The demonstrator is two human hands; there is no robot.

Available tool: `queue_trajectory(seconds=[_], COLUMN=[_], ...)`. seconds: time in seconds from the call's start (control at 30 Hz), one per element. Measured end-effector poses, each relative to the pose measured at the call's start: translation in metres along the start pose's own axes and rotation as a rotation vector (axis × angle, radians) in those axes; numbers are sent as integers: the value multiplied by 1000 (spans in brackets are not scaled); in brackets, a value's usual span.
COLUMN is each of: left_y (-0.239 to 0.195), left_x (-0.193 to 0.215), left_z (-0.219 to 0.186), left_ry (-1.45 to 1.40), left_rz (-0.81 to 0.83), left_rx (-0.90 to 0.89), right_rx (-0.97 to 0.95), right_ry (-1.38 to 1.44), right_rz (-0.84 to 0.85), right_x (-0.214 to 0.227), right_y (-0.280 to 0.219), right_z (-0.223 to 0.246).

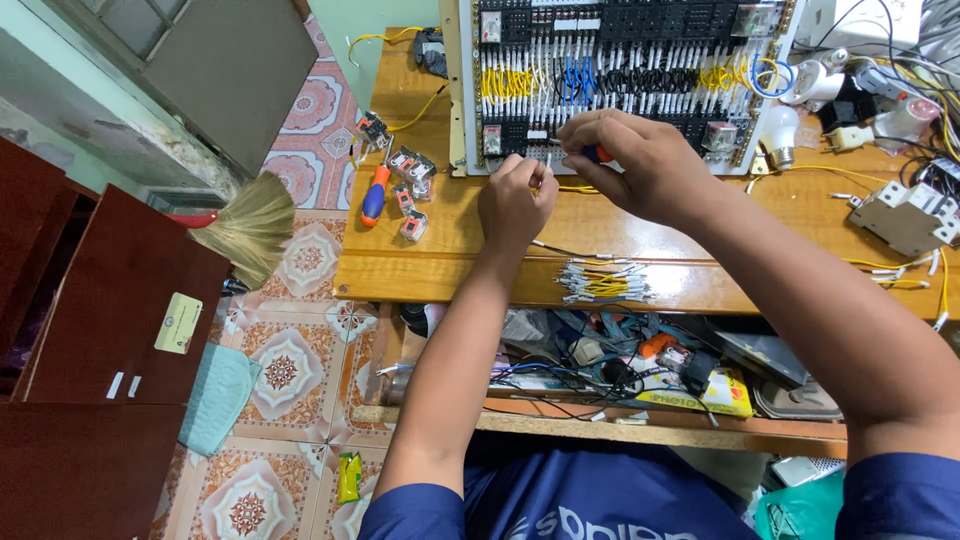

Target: The person uses a screwdriver to connect yellow wires to terminals on an electrical panel. They repeatedly insert wire ends into terminal slots and tighten the screws to secure the connections.

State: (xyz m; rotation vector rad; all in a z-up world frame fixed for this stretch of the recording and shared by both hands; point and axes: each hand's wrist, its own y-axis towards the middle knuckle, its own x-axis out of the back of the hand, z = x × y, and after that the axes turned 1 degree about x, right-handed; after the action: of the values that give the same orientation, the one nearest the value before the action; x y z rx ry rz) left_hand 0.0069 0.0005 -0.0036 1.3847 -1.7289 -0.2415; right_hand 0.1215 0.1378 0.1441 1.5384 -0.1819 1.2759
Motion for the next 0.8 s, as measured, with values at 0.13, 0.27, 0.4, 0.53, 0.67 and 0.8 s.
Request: queue_trajectory(seconds=[0.13,0.27,0.4,0.53,0.67,0.8], left_y=[0,0,1,1,1,2], left_x=[-1,2,2,3,-2,1], left_z=[1,0,-1,-1,3,3], left_ry=[17,26,45,32,34,2], left_rz=[14,-32,-21,-33,51,147], left_rx=[34,-13,-19,-23,40,145], right_rx=[20,67,127,120,196,362], right_ry=[-15,-70,-126,-122,-314,-709], right_rz=[15,39,62,130,279,306], right_x=[-5,-6,-5,-2,4,9], right_y=[2,5,7,9,19,26], right_z=[-3,0,1,1,9,11])
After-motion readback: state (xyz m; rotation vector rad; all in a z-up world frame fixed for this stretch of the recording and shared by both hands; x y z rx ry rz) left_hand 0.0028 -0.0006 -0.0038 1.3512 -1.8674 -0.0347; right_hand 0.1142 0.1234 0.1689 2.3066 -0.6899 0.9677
